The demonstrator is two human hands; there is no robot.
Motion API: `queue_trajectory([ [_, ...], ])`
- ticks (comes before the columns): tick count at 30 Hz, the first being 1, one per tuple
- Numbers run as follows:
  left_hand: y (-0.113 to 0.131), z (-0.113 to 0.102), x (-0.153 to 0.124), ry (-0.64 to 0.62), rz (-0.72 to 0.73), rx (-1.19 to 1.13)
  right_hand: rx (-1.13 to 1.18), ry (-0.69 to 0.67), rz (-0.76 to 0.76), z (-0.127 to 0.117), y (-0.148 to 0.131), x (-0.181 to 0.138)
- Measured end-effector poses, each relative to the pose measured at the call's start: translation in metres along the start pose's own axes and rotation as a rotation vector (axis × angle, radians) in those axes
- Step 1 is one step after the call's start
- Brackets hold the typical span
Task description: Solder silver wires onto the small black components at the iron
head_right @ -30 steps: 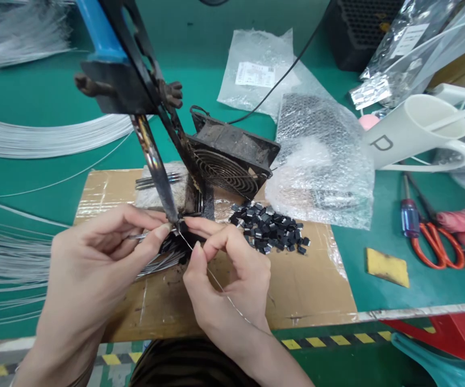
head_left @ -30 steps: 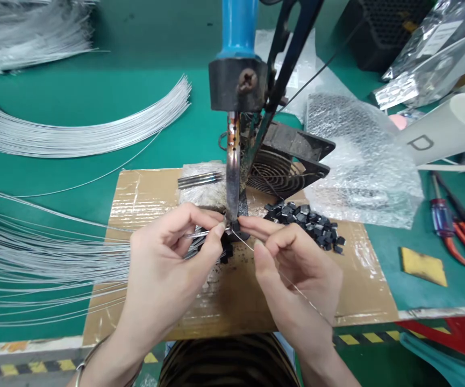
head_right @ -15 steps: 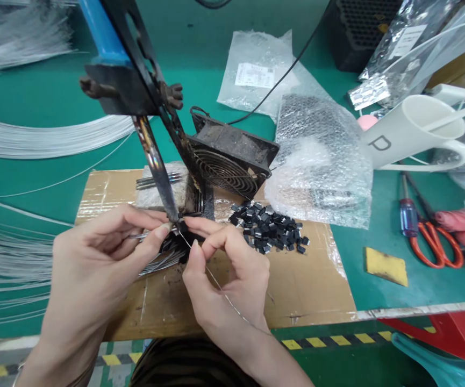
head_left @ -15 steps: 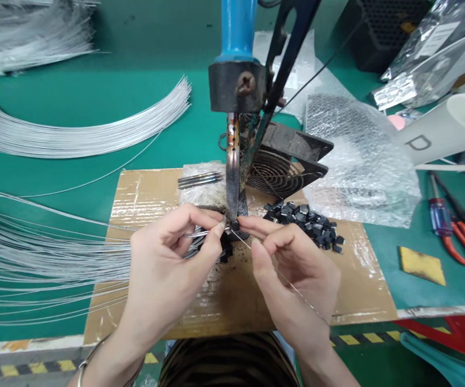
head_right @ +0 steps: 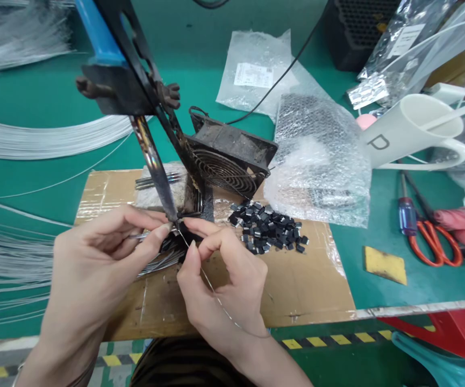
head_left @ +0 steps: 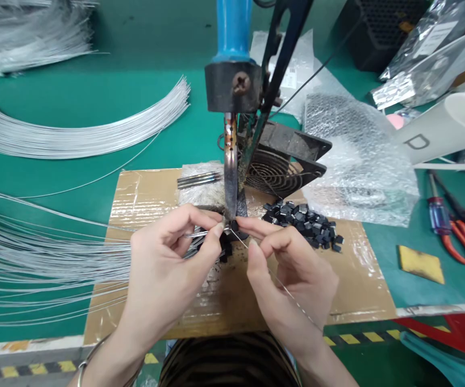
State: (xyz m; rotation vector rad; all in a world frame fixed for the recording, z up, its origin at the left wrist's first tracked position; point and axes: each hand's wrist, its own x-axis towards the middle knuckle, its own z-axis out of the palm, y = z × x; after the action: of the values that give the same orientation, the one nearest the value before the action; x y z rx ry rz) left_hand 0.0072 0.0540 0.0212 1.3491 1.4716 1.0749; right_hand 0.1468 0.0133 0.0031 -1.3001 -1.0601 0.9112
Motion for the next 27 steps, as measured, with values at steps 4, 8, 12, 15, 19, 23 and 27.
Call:
queue_trajectory([
  [4,-0.0003,0.0000,-0.0011,0.007,-0.003,-0.004,-0.019,0.002,-0.014,-0.0005,0.0001,0.0002],
  [8,-0.0011,-0.0010,-0.0015,0.009,-0.008,-0.002,-0.035,-0.006,-0.022,-0.0007,0.0000,0.0004],
  [12,-0.0024,-0.0009,-0.0005,0.015,-0.004,0.000,-0.033,-0.007,-0.026,-0.0001,0.0000,0.0001],
  [15,-0.0027,0.0001,0.0002,0.016,0.008,0.008,-0.034,0.004,-0.026,0.0000,0.0002,0.0000],
  [19,-0.0019,0.0007,0.0005,0.005,0.011,0.018,-0.047,-0.013,-0.031,-0.0009,0.0005,0.0004],
  [23,-0.0016,-0.0002,-0.0001,0.004,0.002,0.043,-0.071,-0.010,-0.037,-0.0010,0.0010,0.0006],
  [27,-0.0023,-0.0004,-0.0011,0.006,-0.001,0.040,-0.082,-0.003,-0.050,-0.0008,0.0010,0.0002],
])
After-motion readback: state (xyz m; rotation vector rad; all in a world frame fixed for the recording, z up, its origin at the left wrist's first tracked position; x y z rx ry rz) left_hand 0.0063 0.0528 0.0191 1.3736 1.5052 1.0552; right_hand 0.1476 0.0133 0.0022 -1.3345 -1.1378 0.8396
